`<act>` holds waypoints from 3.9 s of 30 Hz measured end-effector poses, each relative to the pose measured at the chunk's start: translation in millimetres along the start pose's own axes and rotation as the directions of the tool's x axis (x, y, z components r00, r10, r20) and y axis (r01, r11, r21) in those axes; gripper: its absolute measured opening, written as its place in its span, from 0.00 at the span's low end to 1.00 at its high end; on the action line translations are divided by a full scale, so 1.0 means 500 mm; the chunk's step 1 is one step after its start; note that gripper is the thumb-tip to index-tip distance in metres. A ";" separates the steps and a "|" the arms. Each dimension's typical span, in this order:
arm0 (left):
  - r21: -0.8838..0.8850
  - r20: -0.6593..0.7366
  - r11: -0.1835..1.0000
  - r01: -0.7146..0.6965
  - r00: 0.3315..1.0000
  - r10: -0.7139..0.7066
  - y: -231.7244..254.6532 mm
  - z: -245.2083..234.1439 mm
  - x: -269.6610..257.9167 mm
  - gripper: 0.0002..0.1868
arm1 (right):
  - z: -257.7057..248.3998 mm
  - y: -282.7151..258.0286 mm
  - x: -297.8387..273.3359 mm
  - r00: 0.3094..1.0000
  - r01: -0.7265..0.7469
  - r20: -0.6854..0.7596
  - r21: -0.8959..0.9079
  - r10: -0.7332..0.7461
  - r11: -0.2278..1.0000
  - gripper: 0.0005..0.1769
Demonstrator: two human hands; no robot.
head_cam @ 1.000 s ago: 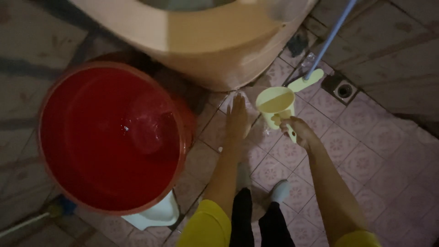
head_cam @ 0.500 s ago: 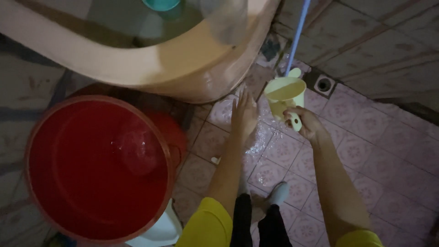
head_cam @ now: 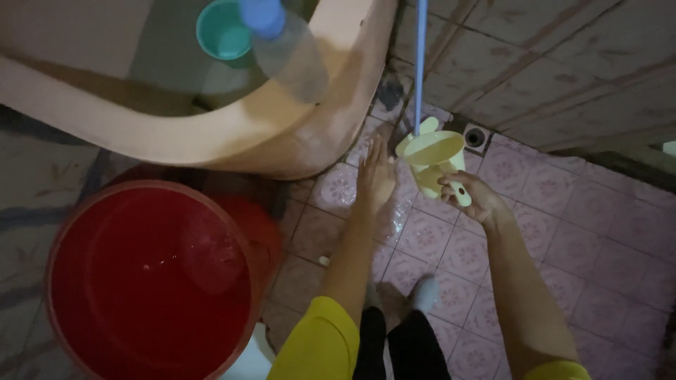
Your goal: Rinsing the bathroom floor and squat toilet with water from a bucket using a plastic scoop.
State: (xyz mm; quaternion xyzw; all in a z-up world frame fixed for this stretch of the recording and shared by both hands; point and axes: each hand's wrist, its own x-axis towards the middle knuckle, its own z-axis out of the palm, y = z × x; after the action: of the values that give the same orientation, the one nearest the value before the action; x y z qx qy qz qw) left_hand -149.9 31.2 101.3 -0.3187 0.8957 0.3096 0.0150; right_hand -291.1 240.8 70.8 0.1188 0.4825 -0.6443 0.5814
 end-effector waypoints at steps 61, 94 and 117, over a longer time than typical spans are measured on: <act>-0.273 -0.455 0.923 -0.273 0.881 0.126 0.196 -0.001 0.394 0.18 | -0.137 -0.339 0.093 0.988 0.115 -0.010 -0.627 -0.156 0.770 0.35; -0.142 -0.609 0.894 -0.424 0.750 0.259 0.272 -0.064 0.424 0.16 | -0.273 -0.238 0.315 0.849 0.262 0.226 -0.965 -0.477 0.010 0.23; -0.078 -0.511 0.990 -0.118 0.857 0.061 0.244 -0.059 0.508 0.14 | -0.221 -0.306 0.267 0.940 0.195 0.142 -0.970 -0.309 0.145 0.31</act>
State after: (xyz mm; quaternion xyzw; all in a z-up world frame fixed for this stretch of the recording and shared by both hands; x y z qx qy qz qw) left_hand -418.2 -54.1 134.6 -0.3472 0.8641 0.2626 -0.2527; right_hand -508.0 218.1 -6.3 -0.3289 0.8179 -0.2734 0.3849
